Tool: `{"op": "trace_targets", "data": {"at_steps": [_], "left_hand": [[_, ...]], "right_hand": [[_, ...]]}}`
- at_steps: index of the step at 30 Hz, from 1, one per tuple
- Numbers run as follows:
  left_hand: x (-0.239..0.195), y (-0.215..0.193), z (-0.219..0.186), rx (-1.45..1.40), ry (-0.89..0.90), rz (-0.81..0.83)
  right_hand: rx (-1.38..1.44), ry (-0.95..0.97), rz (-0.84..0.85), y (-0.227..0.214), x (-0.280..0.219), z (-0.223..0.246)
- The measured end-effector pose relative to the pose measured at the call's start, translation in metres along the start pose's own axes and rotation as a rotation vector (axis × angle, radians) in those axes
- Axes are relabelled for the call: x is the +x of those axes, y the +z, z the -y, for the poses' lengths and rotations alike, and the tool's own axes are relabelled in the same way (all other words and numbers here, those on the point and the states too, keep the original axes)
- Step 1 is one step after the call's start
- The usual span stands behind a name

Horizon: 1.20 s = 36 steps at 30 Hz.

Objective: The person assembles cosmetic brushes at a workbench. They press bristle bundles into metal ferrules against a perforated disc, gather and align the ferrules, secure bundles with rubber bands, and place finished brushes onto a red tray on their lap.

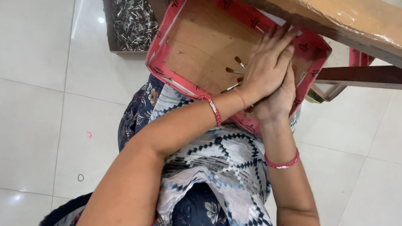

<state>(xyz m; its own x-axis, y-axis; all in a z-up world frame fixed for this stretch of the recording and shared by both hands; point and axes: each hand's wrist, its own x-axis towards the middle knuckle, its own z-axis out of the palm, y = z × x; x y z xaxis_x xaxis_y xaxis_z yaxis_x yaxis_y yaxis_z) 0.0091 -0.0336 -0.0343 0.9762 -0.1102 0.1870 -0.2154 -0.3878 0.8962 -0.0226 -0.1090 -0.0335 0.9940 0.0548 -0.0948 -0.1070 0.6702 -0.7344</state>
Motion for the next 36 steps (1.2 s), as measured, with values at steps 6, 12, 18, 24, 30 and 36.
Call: {"op": "trace_targets", "data": {"at_steps": [6,12,18,24,30,36], "left_hand": [[0.004,-0.014,-0.008,-0.122,0.036,-0.020],[-0.012,-0.013,-0.020,-0.006,0.080,0.007],[-0.014,-0.030,-0.033,-0.127,0.062,-0.015],[-0.002,-0.019,-0.024,-0.079,0.013,-0.004],[0.010,-0.032,-0.013,-0.050,0.023,0.003],[-0.002,-0.038,-0.021,-0.149,0.020,0.061]], "right_hand": [[-0.036,-0.052,0.083,0.024,-0.004,0.001],[0.005,-0.016,0.100,0.013,-0.001,-0.001],[0.073,0.018,0.091,-0.003,0.013,0.002],[-0.008,-0.006,0.075,0.010,0.007,0.009],[0.011,0.028,0.057,0.034,0.002,0.009],[0.085,0.001,0.070,0.023,0.018,-0.001]]}}
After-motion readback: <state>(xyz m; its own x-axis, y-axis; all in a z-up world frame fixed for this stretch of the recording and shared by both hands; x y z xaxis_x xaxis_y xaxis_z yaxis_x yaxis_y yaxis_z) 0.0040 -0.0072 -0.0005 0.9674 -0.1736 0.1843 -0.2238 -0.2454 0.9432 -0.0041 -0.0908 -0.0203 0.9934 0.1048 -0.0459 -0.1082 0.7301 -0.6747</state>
